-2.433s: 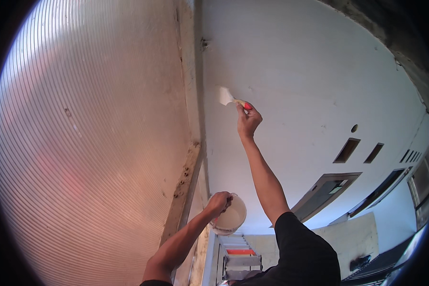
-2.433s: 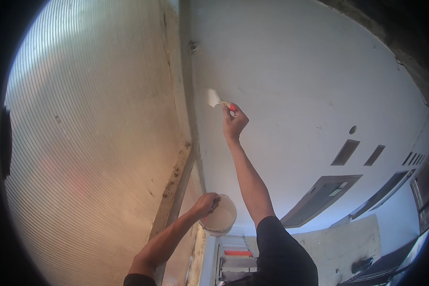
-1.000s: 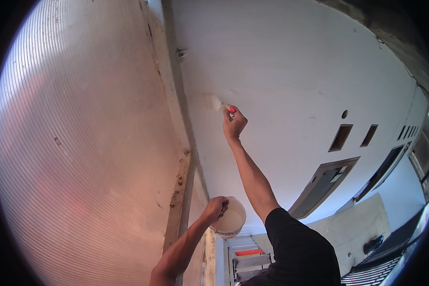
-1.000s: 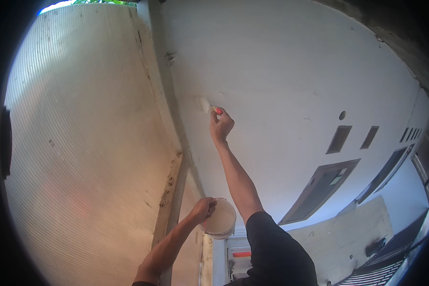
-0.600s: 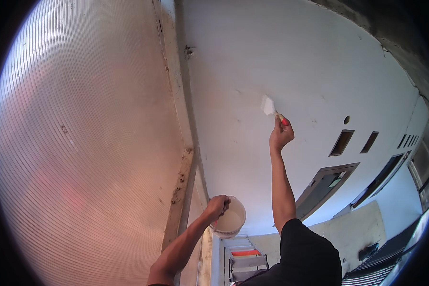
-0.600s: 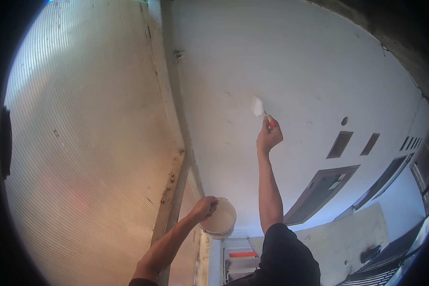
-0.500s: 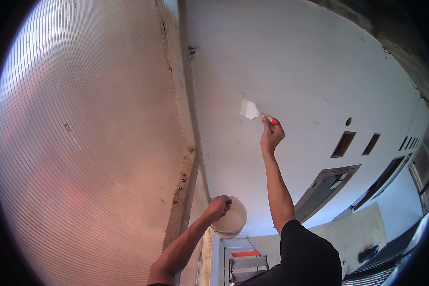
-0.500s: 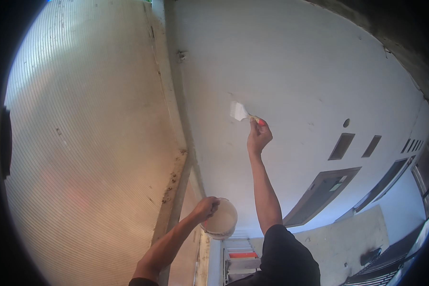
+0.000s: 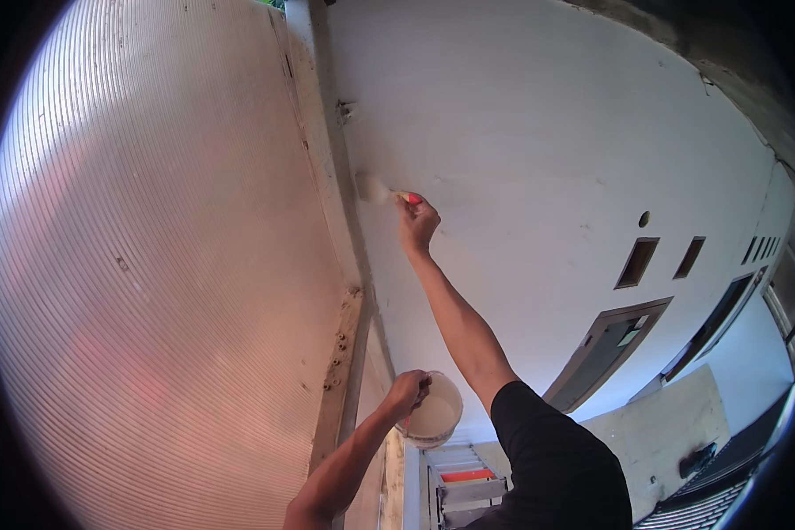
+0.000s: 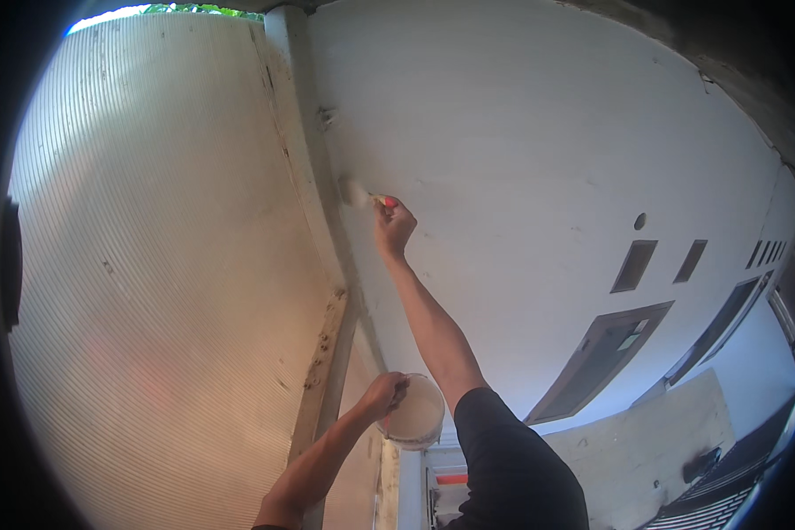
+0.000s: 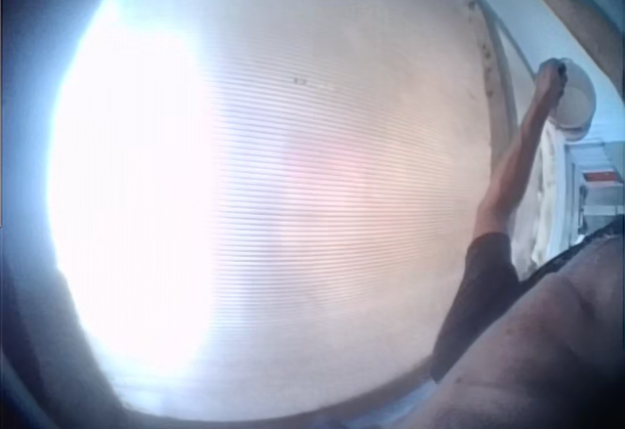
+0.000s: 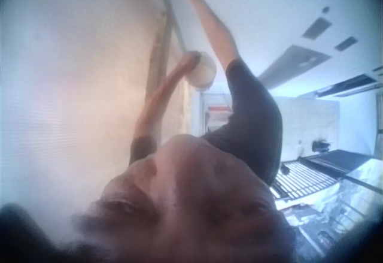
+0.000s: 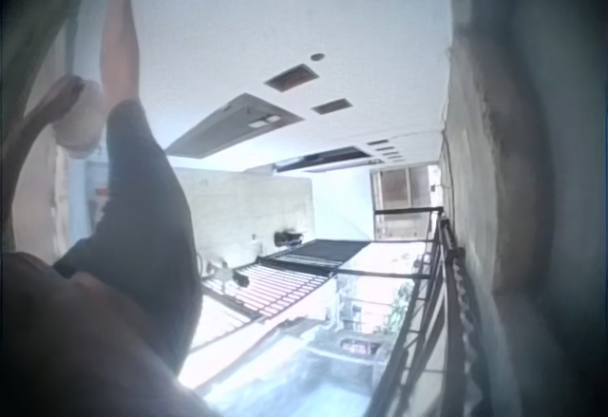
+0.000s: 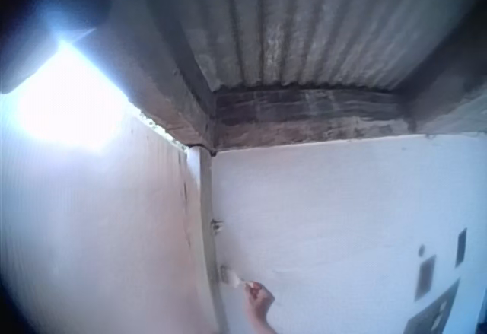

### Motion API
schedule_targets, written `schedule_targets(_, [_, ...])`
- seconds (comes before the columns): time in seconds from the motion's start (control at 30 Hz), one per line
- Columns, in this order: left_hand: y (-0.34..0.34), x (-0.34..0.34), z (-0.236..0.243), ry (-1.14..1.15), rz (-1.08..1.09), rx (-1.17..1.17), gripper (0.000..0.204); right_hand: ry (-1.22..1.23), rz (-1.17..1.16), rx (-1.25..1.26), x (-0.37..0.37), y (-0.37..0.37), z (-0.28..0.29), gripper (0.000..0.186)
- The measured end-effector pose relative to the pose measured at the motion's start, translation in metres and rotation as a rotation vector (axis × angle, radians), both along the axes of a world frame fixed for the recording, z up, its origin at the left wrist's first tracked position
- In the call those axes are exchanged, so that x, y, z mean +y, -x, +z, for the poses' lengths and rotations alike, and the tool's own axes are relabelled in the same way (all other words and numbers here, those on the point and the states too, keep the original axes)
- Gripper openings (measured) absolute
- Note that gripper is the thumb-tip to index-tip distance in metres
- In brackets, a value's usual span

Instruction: The person paints a white ceiling using a paintbrush and a small paint container. They repeatedly dip the brush into the container and apply paint to the ceiling surface in a narrow corridor area.

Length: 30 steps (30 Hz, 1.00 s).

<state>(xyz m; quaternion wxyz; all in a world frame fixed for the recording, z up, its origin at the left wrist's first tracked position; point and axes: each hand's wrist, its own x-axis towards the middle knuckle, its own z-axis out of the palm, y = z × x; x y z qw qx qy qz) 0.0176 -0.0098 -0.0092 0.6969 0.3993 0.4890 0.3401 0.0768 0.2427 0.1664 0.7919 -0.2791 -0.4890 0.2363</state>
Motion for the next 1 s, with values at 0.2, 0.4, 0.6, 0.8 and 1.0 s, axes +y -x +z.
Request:
schedule_targets(0.2, [0.0,-0.001,-0.006,0.002,0.036,0.05,0.024,-0.004,-0.189,-0.016,-0.007,-0.064,-0.018,0.016])
schedule_targets(0.4, [-0.002,0.007,-0.009,0.028,0.022,0.031,0.024,-0.003,-0.385,0.07,-0.017,-0.169,-0.051,0.015])
schedule_targets(0.6, [-0.003,0.003,-0.001,-0.01,0.062,0.058,0.025,0.097,-0.325,0.092,-0.1,-0.215,-0.034,0.017])
schedule_targets(0.8, [0.001,-0.001,-0.004,-0.104,0.056,0.077,0.027,0.401,-0.038,-0.322,-0.202,-0.219,-0.058,0.016])
schedule_targets(1.0, [-0.004,-0.001,-0.006,-0.086,0.059,0.077,0.024,0.624,0.168,-0.448,-0.25,-0.197,-0.134,0.01])
